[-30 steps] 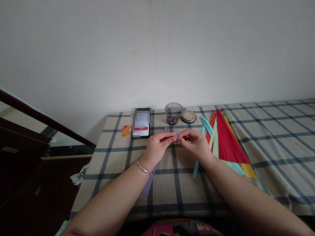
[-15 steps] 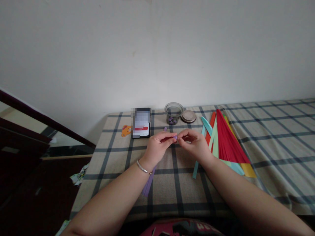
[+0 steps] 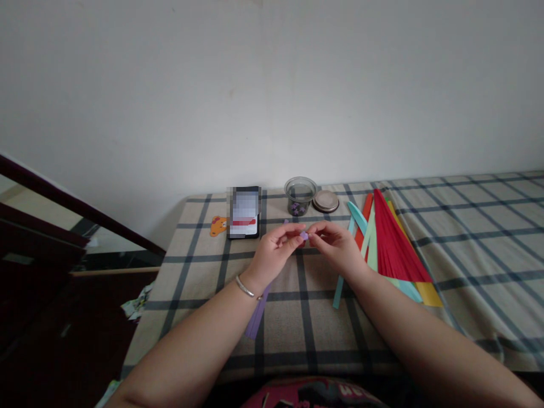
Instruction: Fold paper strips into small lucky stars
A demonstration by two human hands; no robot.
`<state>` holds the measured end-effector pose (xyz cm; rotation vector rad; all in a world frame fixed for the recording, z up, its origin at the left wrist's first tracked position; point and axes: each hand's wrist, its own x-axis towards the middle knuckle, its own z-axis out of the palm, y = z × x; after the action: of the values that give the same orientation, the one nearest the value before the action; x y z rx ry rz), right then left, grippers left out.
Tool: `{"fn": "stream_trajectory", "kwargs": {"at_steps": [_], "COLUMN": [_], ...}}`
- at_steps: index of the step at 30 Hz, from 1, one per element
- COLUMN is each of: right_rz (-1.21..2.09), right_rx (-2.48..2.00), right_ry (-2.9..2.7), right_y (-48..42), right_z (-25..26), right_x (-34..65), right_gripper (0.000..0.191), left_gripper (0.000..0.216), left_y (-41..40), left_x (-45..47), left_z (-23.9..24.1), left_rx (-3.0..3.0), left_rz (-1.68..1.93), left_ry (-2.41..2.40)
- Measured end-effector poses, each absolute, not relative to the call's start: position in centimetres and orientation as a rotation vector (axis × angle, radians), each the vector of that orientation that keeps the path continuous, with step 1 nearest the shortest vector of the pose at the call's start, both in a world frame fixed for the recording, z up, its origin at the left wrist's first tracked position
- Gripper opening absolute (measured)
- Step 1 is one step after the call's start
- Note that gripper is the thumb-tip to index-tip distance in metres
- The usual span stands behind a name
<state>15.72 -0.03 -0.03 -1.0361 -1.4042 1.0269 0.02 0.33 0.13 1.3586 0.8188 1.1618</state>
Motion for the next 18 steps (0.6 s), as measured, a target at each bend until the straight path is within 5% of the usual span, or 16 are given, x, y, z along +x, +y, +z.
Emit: {"fn": "stream_trajectory", "kwargs": {"at_steps": [18], "right_rz": [0.954], "right_rx": [-1.013], "right_ry": [-1.504], "right_y": [-0.08], "right_z": [-0.14], "right_x": [15.96], "right_gripper": [0.018], "left_gripper": [0.023], "left_y": [0.37], "left_x": [0.3], "left_z": [-0.08], "left_rx": [1.192], "left_rz": [1.165], "left_ry": [0.858]}}
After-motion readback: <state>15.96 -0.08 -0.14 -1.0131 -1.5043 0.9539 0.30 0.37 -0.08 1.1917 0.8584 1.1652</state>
